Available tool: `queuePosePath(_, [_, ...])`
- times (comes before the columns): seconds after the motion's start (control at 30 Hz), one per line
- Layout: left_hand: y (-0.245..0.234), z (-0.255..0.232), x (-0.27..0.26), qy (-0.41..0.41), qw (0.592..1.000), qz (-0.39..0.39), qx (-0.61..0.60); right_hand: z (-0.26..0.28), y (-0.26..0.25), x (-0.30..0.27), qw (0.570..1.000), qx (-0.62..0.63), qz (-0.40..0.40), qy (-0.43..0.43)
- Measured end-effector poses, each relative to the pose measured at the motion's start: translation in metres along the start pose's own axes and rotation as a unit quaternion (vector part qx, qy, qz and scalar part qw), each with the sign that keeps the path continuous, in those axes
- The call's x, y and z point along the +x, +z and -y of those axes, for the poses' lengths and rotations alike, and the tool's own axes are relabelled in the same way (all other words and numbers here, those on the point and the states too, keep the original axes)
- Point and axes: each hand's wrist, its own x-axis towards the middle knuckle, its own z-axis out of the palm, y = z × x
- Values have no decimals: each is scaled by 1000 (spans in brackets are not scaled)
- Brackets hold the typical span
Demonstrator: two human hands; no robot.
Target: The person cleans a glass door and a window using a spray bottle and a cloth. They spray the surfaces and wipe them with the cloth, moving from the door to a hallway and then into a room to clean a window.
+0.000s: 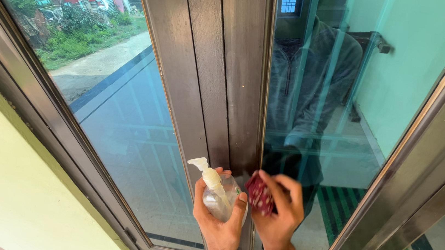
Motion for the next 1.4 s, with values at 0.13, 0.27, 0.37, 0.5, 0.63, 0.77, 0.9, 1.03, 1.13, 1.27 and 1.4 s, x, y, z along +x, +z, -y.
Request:
queuePosePath(0.13, [3,5,-1,3,1000,-2,-7,-18,-1,-27,1000,-1,22,-2])
queuePosePath(0.27, [8,8,-3,-4,1000,0,-3,-36,-5,-44,999,-7,43,-19])
queuePosePath(0.37, [13,9,-6,-14,1000,2,-27,-49,-6,-59,998,-13,55,-18])
queuePosePath(0.5, [18,9,-10,-5,999,4,-40,-62,-11,-82,996,-53,77,-14])
queuePosePath(0.63, [24,7,-15,-19,998,7,-53,-67,-26,-81,993,-57,100,24])
queuePosePath(0.77, [27,5,-18,-38,998,4,-44,-56,-45,-51,995,-76,35,49])
queuePosePath(0.9, [26,7,-19,-49,999,3,-22,-47,-69,5,990,-100,-101,17])
queuePosePath(1.03, [24,6,-18,-28,1000,-1,-13,-36,-80,37,985,-64,-156,43])
queuePosePath(1.13, [22,2,-17,-42,999,-7,-23,-30,-72,37,985,-69,-156,33])
queuePosePath(1.27, [23,-1,-13,-30,999,-10,-23,-21,-50,23,992,-65,-104,-21])
queuePosePath(1.4, [26,-1,-13,-6,1000,0,-25,-11,-42,11,998,-51,15,40])
